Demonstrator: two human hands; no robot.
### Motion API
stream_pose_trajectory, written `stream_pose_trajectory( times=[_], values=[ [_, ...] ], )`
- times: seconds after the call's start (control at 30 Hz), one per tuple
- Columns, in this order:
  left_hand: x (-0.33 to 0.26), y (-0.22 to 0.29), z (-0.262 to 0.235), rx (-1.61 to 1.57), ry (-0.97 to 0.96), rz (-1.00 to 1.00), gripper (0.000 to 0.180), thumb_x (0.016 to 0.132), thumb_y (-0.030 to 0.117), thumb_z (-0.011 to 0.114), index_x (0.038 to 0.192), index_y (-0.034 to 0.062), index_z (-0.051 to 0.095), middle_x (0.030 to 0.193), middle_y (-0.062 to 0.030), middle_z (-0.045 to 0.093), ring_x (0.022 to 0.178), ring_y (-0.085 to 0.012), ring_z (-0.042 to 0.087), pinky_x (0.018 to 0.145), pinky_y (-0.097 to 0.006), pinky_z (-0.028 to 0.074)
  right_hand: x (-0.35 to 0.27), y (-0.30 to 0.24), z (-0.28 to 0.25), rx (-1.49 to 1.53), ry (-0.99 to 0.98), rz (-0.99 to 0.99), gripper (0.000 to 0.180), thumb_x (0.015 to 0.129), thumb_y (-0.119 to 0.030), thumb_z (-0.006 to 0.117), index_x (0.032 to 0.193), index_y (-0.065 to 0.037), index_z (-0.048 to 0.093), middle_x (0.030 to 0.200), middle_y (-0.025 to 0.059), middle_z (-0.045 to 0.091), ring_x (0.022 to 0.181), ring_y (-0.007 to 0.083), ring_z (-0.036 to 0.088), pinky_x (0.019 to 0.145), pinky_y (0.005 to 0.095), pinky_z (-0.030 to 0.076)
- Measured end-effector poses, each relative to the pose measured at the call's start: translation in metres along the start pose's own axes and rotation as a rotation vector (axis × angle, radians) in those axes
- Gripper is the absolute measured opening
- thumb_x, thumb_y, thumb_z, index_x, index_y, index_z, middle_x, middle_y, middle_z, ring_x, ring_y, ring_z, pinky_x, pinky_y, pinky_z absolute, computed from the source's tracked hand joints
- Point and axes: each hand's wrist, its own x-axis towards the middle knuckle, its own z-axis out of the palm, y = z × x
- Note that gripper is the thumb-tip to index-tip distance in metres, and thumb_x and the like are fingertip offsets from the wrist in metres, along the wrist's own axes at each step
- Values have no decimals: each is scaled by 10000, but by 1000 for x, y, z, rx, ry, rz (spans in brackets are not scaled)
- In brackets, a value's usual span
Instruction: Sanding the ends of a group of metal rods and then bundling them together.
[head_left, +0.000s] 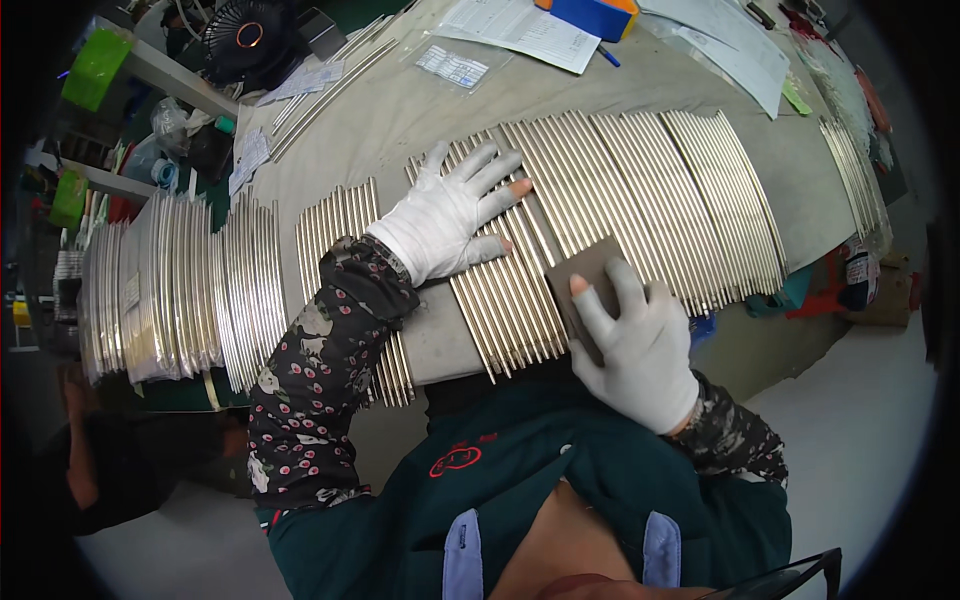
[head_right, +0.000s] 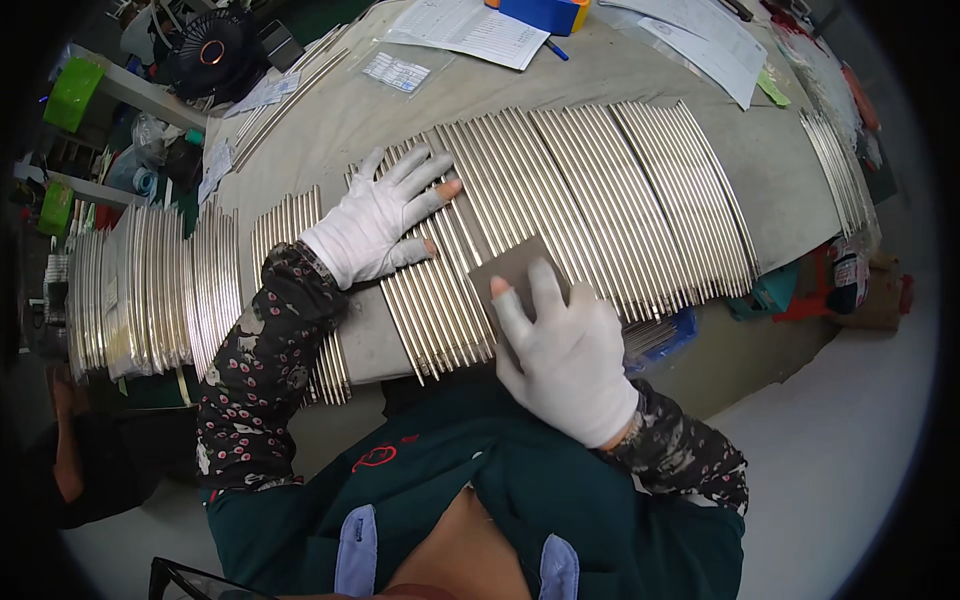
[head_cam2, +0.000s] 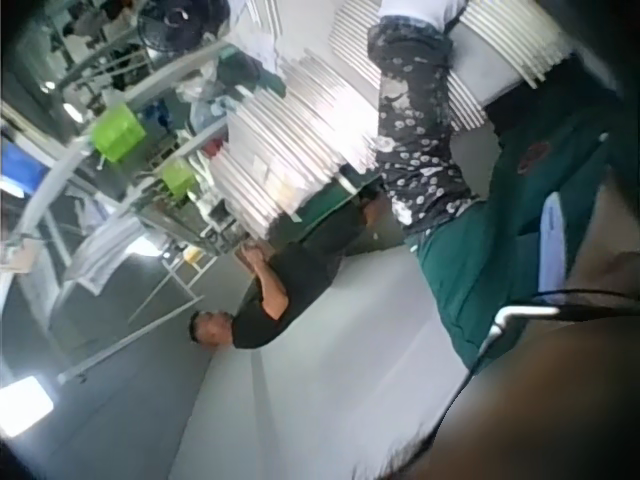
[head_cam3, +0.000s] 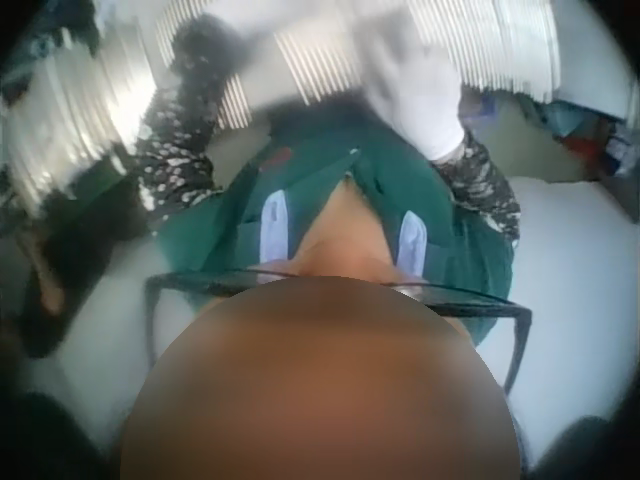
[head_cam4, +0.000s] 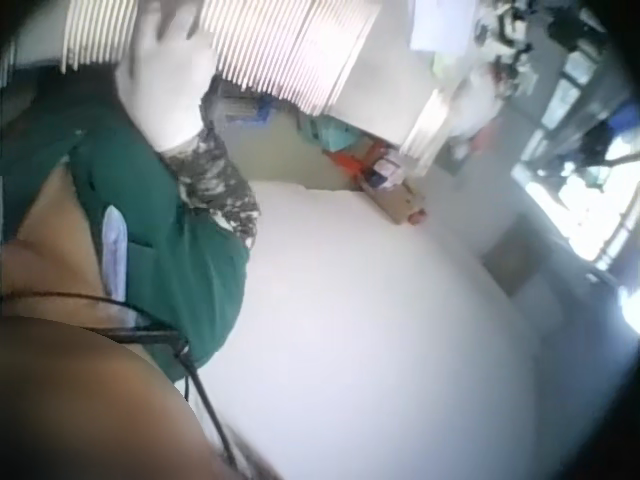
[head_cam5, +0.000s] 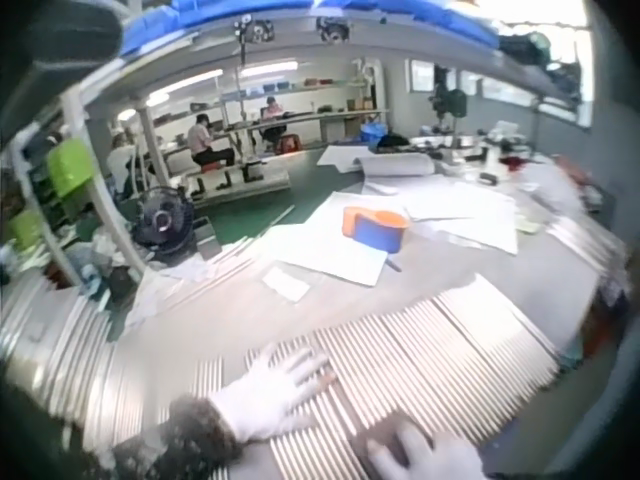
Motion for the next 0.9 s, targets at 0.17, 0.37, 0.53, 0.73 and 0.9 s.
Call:
stream_pose_trajectory(
  times=[0.17,0.37,0.53,0.73,0.9],
  values=[
    [2,1,2,54,85,40,660,873,526,488,1394,143,359,1479,-120,287,1381,-310,237,1075,-606,183,53,-2,14,-107,160,13,462,686,-227,664,1112,-56,614,995,114,515,706,228,514,533,340,439],
    [5,2,4,41,40,10,640,885,510,486,1394,143,359,1493,-128,259,1391,-317,213,1078,-608,179,-16,9,-10,113,104,14,569,578,-202,732,1123,-93,610,1121,148,511,741,266,515,613,375,457],
    [-1,0,-4,7,73,-28,734,885,524,469,1476,204,175,1525,-152,162,1407,-344,160,1077,-626,134,-37,33,-23,139,363,161,722,552,-144,725,1249,-138,540,1208,156,469,1000,319,478,830,404,436],
    [10,74,-23,-5,69,-277,803,871,509,511,1409,-29,251,1468,-266,198,1397,-381,155,1107,-567,104,-50,50,-15,136,419,242,711,574,-140,699,1266,-137,533,1220,165,463,1035,325,475,872,416,428],
    [-28,147,-42,-437,-75,432,683,894,490,466,1420,87,301,1440,-206,317,1353,-334,296,1101,-559,156,-47,53,-19,176,486,205,696,585,-133,689,1265,-130,540,1224,164,464,1037,317,478,878,407,426]
  ],
)
